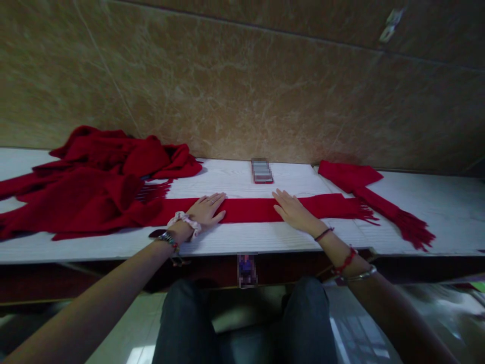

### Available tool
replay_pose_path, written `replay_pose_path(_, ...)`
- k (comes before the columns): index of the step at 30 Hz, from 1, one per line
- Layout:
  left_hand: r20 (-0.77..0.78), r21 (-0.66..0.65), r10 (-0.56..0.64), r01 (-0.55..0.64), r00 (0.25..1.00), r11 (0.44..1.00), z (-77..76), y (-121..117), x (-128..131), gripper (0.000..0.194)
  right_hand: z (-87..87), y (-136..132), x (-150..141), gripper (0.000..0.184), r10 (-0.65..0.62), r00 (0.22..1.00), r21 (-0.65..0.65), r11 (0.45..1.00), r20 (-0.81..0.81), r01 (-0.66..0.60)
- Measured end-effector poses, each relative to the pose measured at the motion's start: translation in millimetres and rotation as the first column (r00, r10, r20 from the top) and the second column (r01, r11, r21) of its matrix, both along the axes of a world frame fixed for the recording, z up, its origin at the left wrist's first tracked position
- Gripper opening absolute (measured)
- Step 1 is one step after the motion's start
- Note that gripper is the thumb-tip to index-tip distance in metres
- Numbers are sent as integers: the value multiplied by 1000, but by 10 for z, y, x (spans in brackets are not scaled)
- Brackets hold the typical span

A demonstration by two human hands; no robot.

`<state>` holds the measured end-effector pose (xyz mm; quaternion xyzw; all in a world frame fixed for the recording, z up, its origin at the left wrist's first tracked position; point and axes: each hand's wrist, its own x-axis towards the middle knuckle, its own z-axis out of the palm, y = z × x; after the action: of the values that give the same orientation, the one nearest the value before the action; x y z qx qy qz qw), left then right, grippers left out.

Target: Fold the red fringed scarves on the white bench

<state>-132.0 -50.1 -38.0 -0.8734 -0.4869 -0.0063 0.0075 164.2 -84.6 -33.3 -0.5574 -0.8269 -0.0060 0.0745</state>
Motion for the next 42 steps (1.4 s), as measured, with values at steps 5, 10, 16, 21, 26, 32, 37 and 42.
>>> replay_pose_path(5, -4, -14, 9, -9, 1000, 1000, 33, -16, 1, 60, -66, -42, -90, 49, 59, 997, 18, 998, 53, -60)
replay_pose_path(10, -7, -1, 15, -15, 1000, 1000, 46, -19, -3, 59, -118, -30, 353, 47, -71, 991, 68, 996, 110, 63)
replay_pose_path(16, -27, -4, 25, -25, 999, 1000, 53, -23, 1, 60, -177, -38, 495, 46, -147, 986, 166, 977, 83, 132)
replay_pose_path(21, -30, -8, 37, -38, 999, 999, 61, -20, 20, 59, -184, -58, 441, 44, -181, 983, 218, 961, 23, 172)
replay_pose_path(26, -34, -5, 29, -30, 999, 1000, 53, -15, 14, 59, -172, -73, 510, 44, -150, 987, 182, 974, 56, 138)
replay_pose_path(32, -51, 26, -63, 65, 997, 998, 112, -55, 23, 51, -27, -46, 379, 45, -66, 998, 190, 979, -17, 68)
replay_pose_path(37, 9, 131, -344, 340, 939, 931, 212, -120, 342, 43, 126, -93, 224, 43, 317, 948, -41, 947, -22, -318)
replay_pose_path(42, 72, 158, -550, 535, 832, 830, 97, -58, 717, 35, 126, -184, 525, 42, 250, 964, -24, 968, 93, -249)
